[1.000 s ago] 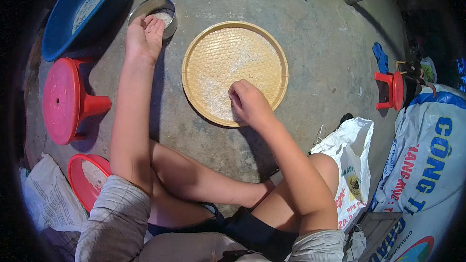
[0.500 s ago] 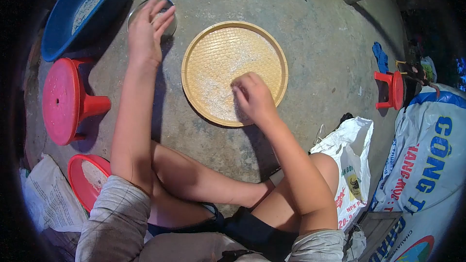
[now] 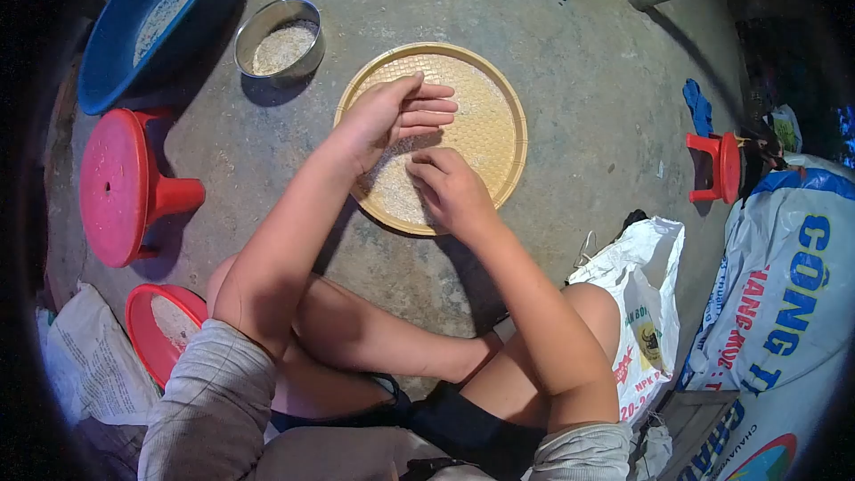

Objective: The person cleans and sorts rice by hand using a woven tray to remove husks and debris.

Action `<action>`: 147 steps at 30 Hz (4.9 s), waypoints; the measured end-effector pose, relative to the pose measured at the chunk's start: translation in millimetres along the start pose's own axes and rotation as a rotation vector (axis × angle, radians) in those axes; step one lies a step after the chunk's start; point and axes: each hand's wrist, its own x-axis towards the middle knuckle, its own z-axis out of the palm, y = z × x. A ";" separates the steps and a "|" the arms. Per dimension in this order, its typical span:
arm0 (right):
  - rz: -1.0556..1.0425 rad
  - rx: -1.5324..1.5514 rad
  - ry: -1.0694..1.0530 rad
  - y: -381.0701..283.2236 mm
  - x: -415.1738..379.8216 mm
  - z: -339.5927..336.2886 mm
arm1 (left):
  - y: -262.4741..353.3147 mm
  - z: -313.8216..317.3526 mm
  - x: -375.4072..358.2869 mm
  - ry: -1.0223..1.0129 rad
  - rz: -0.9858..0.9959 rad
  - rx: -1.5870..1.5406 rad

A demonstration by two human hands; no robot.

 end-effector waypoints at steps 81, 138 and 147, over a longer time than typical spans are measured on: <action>0.621 2.063 0.755 29.5 7.3 24.2 | -1.6 41.7 -11.0 -0.145 0.613 0.992; 0.436 2.319 0.734 40.0 2.5 23.5 | -20.6 37.2 0.0 -0.143 0.743 1.008; 0.385 2.198 1.172 47.9 -10.9 -2.9 | -43.9 33.9 1.2 -0.068 0.704 1.127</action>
